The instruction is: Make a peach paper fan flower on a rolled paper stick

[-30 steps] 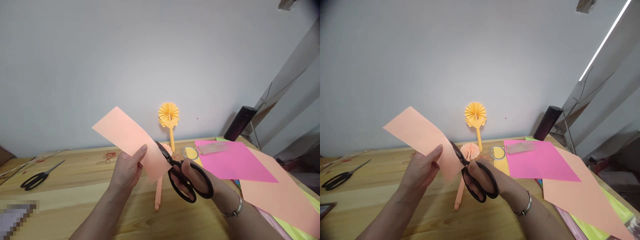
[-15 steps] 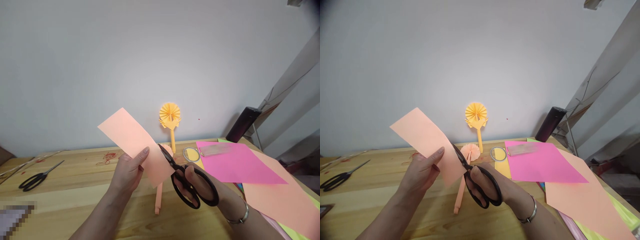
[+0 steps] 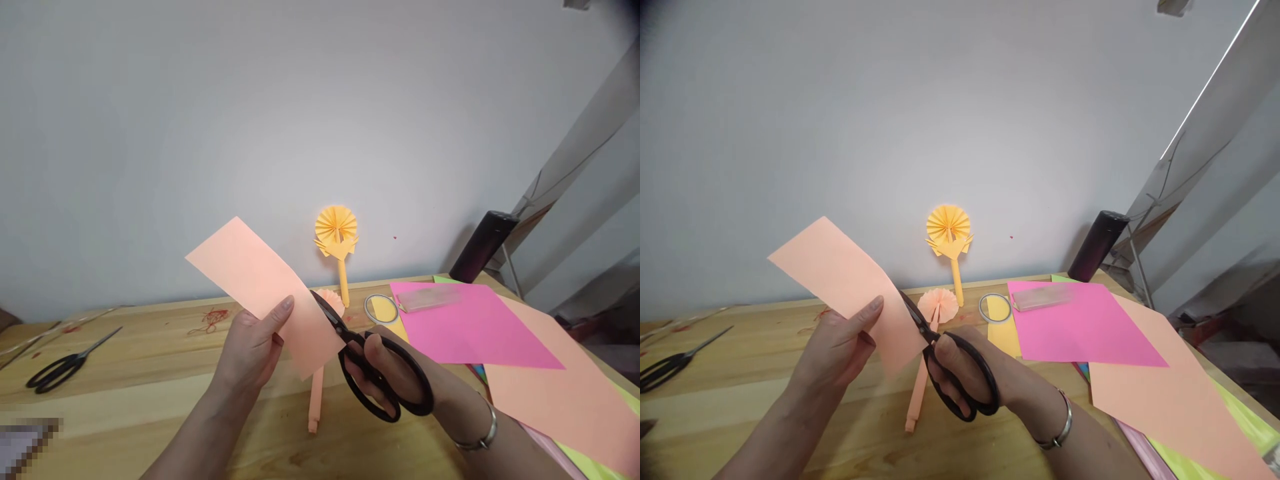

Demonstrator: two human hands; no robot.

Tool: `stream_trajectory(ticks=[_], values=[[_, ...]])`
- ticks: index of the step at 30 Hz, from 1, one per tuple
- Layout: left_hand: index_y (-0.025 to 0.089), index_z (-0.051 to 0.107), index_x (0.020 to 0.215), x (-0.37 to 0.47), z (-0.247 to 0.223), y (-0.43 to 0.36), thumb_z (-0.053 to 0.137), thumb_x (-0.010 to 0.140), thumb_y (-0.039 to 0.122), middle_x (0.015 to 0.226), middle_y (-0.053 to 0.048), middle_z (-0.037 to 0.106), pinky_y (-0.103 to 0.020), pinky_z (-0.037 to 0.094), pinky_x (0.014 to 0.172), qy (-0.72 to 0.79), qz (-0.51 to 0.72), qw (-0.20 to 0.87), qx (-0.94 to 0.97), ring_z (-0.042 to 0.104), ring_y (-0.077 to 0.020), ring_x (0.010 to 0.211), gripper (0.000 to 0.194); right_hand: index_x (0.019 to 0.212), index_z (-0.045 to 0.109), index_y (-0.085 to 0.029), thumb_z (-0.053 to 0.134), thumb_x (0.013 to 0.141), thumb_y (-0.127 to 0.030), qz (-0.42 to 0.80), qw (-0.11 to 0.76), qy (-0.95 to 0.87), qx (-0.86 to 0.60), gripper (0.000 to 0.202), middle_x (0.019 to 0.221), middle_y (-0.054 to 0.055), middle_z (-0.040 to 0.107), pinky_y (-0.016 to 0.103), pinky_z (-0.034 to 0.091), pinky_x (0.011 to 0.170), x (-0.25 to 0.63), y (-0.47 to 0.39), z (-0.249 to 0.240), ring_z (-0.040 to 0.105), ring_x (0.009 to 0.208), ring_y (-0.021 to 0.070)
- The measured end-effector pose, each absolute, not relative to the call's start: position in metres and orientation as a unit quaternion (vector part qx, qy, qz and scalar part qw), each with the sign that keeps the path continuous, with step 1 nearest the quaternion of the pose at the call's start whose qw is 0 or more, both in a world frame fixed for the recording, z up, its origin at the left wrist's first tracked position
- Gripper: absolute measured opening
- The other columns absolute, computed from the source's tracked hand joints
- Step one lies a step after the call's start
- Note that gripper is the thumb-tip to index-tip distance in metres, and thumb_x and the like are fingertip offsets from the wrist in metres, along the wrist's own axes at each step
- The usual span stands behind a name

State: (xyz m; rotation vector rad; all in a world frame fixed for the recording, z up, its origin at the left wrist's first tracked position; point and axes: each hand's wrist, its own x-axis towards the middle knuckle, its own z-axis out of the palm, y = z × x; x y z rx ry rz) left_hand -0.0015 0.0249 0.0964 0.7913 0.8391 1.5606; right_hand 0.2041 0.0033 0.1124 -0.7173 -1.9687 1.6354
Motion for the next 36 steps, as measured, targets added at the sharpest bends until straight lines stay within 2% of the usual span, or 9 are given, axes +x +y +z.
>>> stream_trajectory(ticks=[5,15,24,27,32,36], values=[[0.02,0.068,0.104,-0.002,0.096,0.024,0.073,0.069,0.02,0.093,-0.005,0.073,-0.025,0.052,0.072,0.355,0.661,0.57,0.335,0.066,-0.0185,0.085,0.035,0.059,0.037,-0.016,0.025,0.083,-0.07,0.601,0.235,-0.709,-0.285,0.06,0.048,-0.003,0.041,0.019,0.026,0.038,0.203,0.003,0.109,0.036,0.037,0.0043],[0.016,0.072,0.091,-0.003,0.095,0.026,0.075,0.066,0.023,0.095,-0.008,0.073,-0.029,0.053,0.072,0.354,0.658,0.575,0.334,0.066,-0.022,0.086,0.027,0.062,0.037,-0.017,0.021,0.079,-0.075,0.59,0.234,-0.71,-0.304,0.063,0.05,-0.004,0.038,0.019,0.026,0.037,0.2,0.0,0.111,0.033,0.036,0.0039],[0.016,0.07,0.095,-0.004,0.094,0.027,0.076,0.065,0.025,0.095,-0.009,0.073,-0.031,0.054,0.071,0.375,0.655,0.562,0.339,0.066,-0.025,0.088,0.032,0.059,0.036,-0.017,0.023,0.083,-0.07,0.594,0.221,-0.715,-0.297,0.059,0.05,-0.003,0.04,0.02,0.026,0.036,0.201,-0.001,0.12,0.035,0.037,0.0045],[0.016,0.07,0.095,-0.005,0.093,0.027,0.075,0.065,0.025,0.096,-0.009,0.073,-0.03,0.054,0.071,0.374,0.655,0.558,0.346,0.066,-0.0246,0.088,0.031,0.058,0.035,-0.018,0.022,0.085,-0.067,0.58,0.241,-0.713,-0.312,0.058,0.05,-0.003,0.039,0.02,0.025,0.036,0.2,-0.001,0.12,0.033,0.037,0.0044],[0.017,0.07,0.098,-0.004,0.094,0.026,0.076,0.063,0.026,0.095,-0.008,0.073,-0.031,0.053,0.071,0.379,0.656,0.554,0.345,0.066,-0.0249,0.088,0.036,0.057,0.033,-0.019,0.024,0.082,-0.069,0.591,0.228,-0.708,-0.312,0.057,0.045,-0.004,0.034,0.023,0.024,0.036,0.202,0.001,0.117,0.031,0.037,0.0059],[0.018,0.071,0.092,-0.004,0.093,0.027,0.075,0.065,0.027,0.092,-0.006,0.073,-0.031,0.054,0.069,0.386,0.651,0.548,0.355,0.066,-0.0246,0.086,0.028,0.058,0.031,-0.019,0.023,0.086,-0.065,0.612,0.237,-0.695,-0.293,0.054,0.048,-0.004,0.036,0.023,0.025,0.039,0.205,0.001,0.115,0.029,0.039,0.0054]])
